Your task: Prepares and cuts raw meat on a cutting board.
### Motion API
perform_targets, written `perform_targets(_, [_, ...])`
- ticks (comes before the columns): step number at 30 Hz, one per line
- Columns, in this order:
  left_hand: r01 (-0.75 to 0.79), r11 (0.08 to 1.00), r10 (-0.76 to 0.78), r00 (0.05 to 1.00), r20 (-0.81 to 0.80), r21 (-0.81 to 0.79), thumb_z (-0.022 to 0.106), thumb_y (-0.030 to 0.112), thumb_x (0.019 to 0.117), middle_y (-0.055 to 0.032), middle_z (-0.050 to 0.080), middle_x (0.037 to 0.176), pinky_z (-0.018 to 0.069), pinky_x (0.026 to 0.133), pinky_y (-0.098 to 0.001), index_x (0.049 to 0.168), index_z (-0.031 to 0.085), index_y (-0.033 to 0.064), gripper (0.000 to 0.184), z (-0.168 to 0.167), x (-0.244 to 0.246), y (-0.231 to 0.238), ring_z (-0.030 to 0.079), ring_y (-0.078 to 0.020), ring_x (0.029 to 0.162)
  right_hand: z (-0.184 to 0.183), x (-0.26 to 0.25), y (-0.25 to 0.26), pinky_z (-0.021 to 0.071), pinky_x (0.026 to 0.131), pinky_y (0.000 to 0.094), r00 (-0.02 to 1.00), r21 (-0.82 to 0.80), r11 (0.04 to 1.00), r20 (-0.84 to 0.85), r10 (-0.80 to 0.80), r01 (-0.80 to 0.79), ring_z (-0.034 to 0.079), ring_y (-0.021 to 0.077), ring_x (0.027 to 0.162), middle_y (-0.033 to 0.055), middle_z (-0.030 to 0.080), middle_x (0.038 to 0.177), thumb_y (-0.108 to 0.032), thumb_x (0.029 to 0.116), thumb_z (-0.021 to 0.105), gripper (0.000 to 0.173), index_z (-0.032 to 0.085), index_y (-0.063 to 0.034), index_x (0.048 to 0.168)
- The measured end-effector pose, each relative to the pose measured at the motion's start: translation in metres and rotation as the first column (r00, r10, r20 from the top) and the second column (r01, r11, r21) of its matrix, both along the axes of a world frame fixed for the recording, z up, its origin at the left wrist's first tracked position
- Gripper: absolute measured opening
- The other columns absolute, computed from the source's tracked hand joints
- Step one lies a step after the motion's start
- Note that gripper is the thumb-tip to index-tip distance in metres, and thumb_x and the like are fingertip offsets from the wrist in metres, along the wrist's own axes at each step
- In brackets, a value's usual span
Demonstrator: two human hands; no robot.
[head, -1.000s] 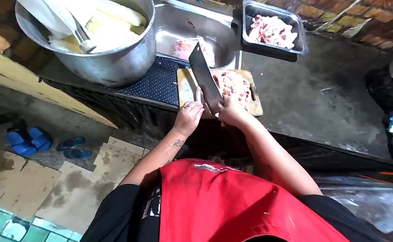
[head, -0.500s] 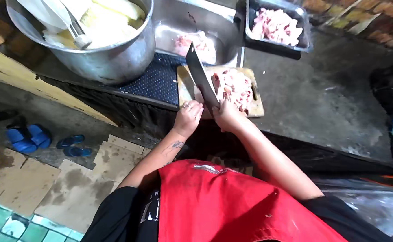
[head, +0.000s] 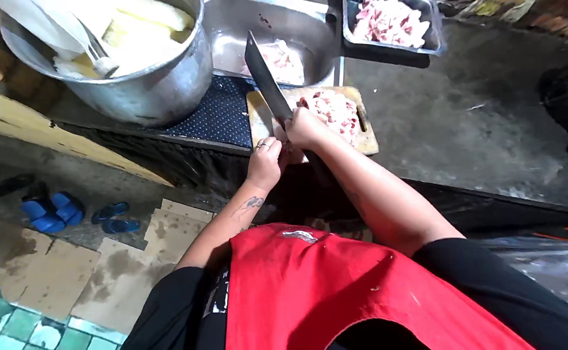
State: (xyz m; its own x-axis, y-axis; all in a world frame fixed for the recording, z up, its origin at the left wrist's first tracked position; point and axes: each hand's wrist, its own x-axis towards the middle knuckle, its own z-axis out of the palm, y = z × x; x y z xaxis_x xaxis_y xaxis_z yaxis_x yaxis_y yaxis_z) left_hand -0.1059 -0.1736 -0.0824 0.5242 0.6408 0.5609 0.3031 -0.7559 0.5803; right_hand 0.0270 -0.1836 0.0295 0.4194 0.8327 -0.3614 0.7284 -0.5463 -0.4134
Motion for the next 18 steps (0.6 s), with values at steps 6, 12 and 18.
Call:
perform_targets(6, [-0.067,0.997,0.066,0.997,0.029,0.041,0.070,0.007,0.0842,-0.0164,0.074,0.104,0.0610,0.084,-0.0418,0.093,0.073,0.0000,0.012,-0.004,-0.012,0.004,0.073,-0.0288,0.098,-0.003,0.005,-0.069,0.0570,0.053,0.0406,0.985,-0.122,0.986,-0.121,-0.126,0.111,0.063,0.0226,0.053,0.0156,0.062,0.078,-0.024,0.1102,0.047,0.028,0.056,0.0002,0.119])
perform_targets(12, [-0.086,0.996,0.086,0.974,-0.210,0.007,0.069,0.015,0.0871,-0.0148,0.073,0.109,0.0561,0.092,-0.0485,0.095,0.073,0.0032,0.015,0.019,-0.018,0.004,0.068,-0.0341,0.110,-0.004,0.028,-0.015,0.0587,0.062,0.0428,0.948,-0.005,0.987,-0.278,-0.153,0.158,0.065,0.0244,0.063,0.0186,0.064,0.095,-0.031,0.1115,0.045,0.041,0.051,-0.0042,0.141])
perform_targets(18, [-0.116,0.959,-0.050,0.830,-0.555,-0.260,0.073,0.033,0.0922,-0.0220,0.058,0.139,0.0529,0.099,-0.0557,0.139,0.058,0.0056,0.056,0.065,0.008,0.029,0.061,-0.0396,0.123,0.018,0.082,-0.072,0.0588,0.067,0.0510,0.962,0.262,0.932,-0.169,-0.213,0.252,0.068,0.0295,0.070,0.0189,0.068,0.089,-0.034,0.1119,0.044,0.042,0.056,-0.0028,0.137])
